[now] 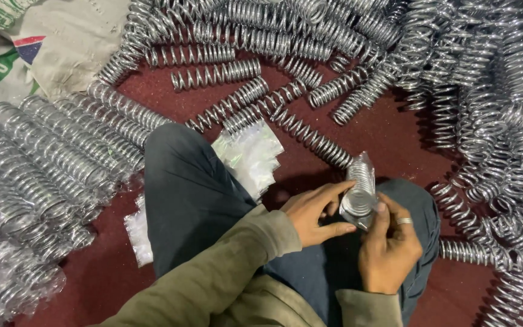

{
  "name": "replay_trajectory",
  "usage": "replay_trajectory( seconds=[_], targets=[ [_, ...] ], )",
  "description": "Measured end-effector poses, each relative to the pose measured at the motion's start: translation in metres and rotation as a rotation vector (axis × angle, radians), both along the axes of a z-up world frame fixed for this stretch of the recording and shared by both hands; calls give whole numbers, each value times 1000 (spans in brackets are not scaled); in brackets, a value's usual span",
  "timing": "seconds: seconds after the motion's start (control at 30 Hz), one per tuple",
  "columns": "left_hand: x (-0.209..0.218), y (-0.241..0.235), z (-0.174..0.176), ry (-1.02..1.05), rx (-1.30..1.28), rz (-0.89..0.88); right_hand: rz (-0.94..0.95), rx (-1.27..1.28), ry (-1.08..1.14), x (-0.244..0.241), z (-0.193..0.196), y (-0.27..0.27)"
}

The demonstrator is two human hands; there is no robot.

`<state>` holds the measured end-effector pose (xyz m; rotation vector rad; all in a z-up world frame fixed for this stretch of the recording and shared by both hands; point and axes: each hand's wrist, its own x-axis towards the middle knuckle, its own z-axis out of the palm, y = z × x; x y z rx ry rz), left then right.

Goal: The person is picking up individual metal springs from a large pile and placing them into small plastic bags while sitting on the floor.

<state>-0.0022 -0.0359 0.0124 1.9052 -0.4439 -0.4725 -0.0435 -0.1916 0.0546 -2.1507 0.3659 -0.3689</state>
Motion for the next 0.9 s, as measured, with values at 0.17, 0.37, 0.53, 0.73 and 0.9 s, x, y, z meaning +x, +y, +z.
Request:
replay_trajectory(
  seconds=[0.17, 0.37, 0.53, 0.73, 0.9],
  targets=[
    [3, -4, -11, -703, -19, 89, 434, -398, -241, 3, 62, -6],
    [27, -33, -20, -721, -262, -70, 458, -497, -196, -12, 55, -1],
    [13, -44, -14, -711, -255, 12, 313, -422, -143, 5, 35, -19],
    [-26, -34, -9, -415, -181, 135, 379, -293, 735, 40, 16, -20],
    [-57, 39, 42, 454, -400, 398, 371, -282, 679, 18, 41, 34]
  ],
)
